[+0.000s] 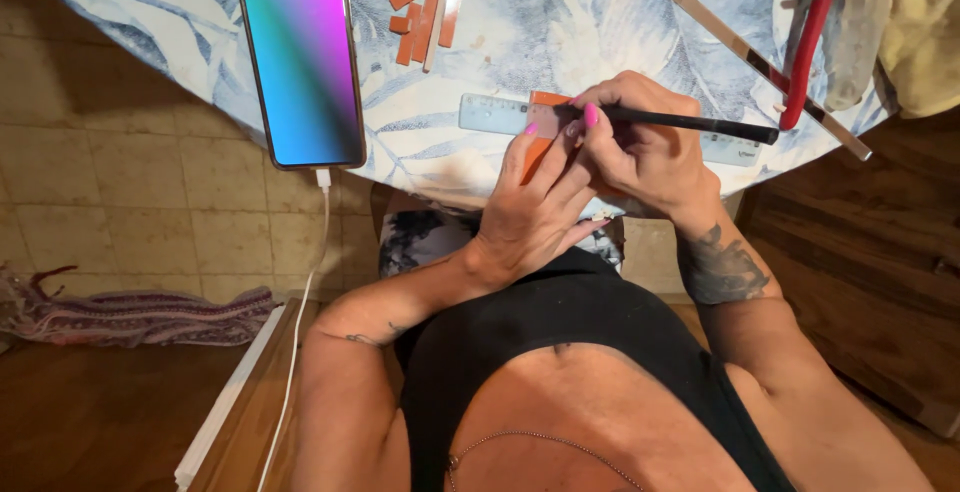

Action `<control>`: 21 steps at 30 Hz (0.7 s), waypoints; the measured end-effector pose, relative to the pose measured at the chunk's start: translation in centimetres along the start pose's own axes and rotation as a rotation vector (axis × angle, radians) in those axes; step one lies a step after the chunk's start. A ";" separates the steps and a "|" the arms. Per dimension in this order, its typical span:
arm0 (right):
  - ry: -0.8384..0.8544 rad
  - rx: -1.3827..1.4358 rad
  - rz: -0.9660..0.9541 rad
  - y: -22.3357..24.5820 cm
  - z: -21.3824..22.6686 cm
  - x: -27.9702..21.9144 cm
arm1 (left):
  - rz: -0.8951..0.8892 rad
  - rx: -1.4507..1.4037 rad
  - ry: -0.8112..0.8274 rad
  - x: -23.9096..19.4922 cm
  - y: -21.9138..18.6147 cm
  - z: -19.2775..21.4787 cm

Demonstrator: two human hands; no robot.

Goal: Measuring and cutting small strips from an orange sheet using a ruler, pen, and pliers.

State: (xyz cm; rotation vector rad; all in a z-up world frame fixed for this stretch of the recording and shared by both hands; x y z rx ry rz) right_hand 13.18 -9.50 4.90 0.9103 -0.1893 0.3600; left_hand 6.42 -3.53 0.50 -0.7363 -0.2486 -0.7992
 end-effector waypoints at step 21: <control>-0.004 -0.080 -0.051 -1.6 3.0 -2.4 | -0.010 0.207 -0.034 0.5 -0.4 0.4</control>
Point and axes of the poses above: each hand's wrist, its own x-axis towards the middle knuckle, its own z-axis out of the back of the hand, y = z × x, the point moved 9 cm from there along x, towards the middle knuckle, and after that the axes turned 7 degrees about z, right-handed, at the moved point
